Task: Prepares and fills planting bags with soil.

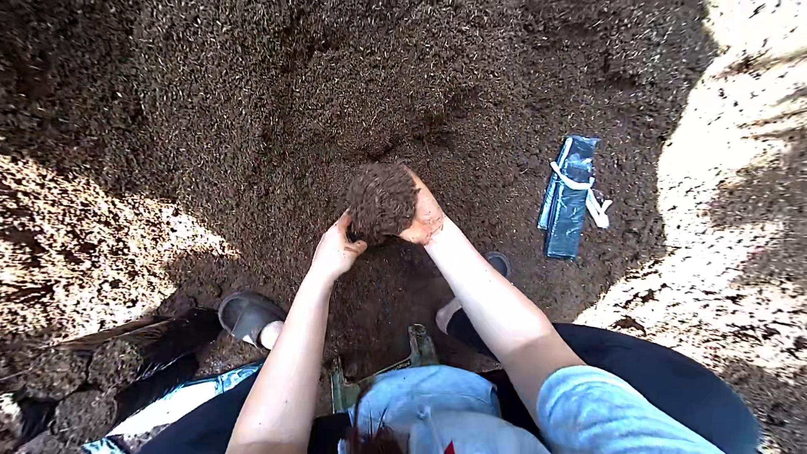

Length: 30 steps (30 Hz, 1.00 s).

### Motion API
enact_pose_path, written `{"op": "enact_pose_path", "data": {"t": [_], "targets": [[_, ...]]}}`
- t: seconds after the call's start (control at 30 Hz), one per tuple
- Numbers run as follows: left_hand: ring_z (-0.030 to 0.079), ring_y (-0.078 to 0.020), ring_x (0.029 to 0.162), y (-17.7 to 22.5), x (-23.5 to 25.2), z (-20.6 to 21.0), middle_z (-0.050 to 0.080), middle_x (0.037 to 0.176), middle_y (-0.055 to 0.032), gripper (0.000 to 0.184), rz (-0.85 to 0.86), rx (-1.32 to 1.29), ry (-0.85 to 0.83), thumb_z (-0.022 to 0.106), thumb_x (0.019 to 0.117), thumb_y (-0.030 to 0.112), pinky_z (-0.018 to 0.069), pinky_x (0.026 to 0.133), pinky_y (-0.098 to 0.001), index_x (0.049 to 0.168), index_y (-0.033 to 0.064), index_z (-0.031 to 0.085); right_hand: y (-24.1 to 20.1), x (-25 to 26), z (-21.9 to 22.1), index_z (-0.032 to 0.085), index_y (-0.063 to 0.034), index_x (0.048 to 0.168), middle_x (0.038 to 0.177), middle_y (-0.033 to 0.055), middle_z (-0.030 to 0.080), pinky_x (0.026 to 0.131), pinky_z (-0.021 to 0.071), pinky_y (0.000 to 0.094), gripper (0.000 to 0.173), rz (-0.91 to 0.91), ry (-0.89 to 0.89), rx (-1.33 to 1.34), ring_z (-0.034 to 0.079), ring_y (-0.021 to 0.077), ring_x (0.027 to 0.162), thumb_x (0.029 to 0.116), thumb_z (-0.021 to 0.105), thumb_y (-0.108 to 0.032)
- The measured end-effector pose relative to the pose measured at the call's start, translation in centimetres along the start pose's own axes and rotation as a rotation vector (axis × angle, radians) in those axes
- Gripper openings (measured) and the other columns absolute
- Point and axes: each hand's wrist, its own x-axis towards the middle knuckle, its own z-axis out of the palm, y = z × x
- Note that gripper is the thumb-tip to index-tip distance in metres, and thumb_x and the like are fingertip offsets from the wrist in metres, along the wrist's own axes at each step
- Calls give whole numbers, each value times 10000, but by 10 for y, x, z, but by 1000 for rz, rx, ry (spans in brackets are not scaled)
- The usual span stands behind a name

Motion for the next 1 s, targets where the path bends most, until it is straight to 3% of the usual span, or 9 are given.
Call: {"op": "enact_pose_path", "data": {"t": [0.07, 0.13, 0.23, 0.33, 0.43, 0.6, 0.7, 0.9, 1.0], "targets": [[601, -424, 1261, -1, -4, 2, 622, 1348, -270, 727, 0, -25, 18, 741, 907, 56, 443, 1067, -651, 1556, 54, 413, 6, -14, 9, 520, -168, 1419, 1236, 80, 661, 917, 560, 434, 488, 7, 181, -303, 650, 201, 1100, 1077, 389, -490], [589, -417, 1286, -6, -9, 8, 609, 1376, -262, 761, 9, -40, 50, 758, 878, 40, 440, 1080, -649, 1554, 50, 409, 14, -22, 13, 388, -125, 1555, 1482, 120, 528, 1082, 473, 458, 595, -63, 236, -599, 541, 226, 1322, 1029, 597, -309], [567, -401, 1331, -13, -14, 11, 587, 1425, -248, 779, 38, -40, 101, 781, 884, 78, 423, 1114, -630, 1563, 44, 399, 38, -19, 17, 534, 18, 1429, 1488, 223, 499, 1130, 446, 479, 530, -289, 185, -1375, 521, 325, 1357, 959, 704, -158], [564, -409, 1332, -17, -14, 9, 585, 1433, -237, 793, 22, -27, 113, 771, 895, 100, 427, 1104, -641, 1585, 88, 381, 57, -8, 27, 627, -36, 1360, 1426, 202, 566, 1103, 460, 522, 384, -280, 189, -1789, 563, 375, 1303, 976, 633, -50], [562, -432, 1327, -13, -18, 5, 580, 1432, -252, 794, -9, 11, 115, 766, 901, 93, 422, 1093, -662, 1590, 100, 371, 47, -5, 47, 565, -47, 1434, 1473, 216, 520, 1101, 456, 545, 428, -94, 150, -1862, 543, 387, 1329, 1008, 592, -82], [499, -392, 1411, -10, -25, 4, 464, 1576, -191, 710, 12, 140, 118, 708, 920, 49, 391, 1142, -637, 1563, 41, 405, 62, -7, 55, 599, -2, 1351, 1413, 249, 538, 1001, 524, 556, 343, -54, 207, -1973, 602, 413, 1238, 1048, 440, -17], [544, -416, 1362, 4, -29, -7, 522, 1523, -204, 644, 91, 255, 114, 675, 950, 52, 422, 1111, -649, 1550, 62, 442, 25, 1, 53, 597, -17, 1383, 1393, 237, 592, 1081, 450, 594, 374, 7, 98, -1809, 571, 390, 1302, 1042, 557, -163], [633, -429, 1217, 22, -39, -48, 659, 1301, -234, 420, 38, 315, 145, 660, 1018, 252, 468, 1043, -655, 1385, 57, 601, -7, 1, -3, 582, -21, 1337, 1233, 224, 660, 893, 577, 558, 433, 80, 245, -1544, 702, 359, 1023, 995, 687, -264], [621, -495, 1201, -5, -15, -39, 650, 1247, -310, 646, -218, 379, 21, 521, 1039, 565, 461, 982, -729, 1310, -14, 617, 14, 14, -27, 562, -15, 1350, 1141, 232, 673, 808, 603, 510, 611, 218, 201, -1528, 719, 322, 888, 1006, 605, -518]]}}
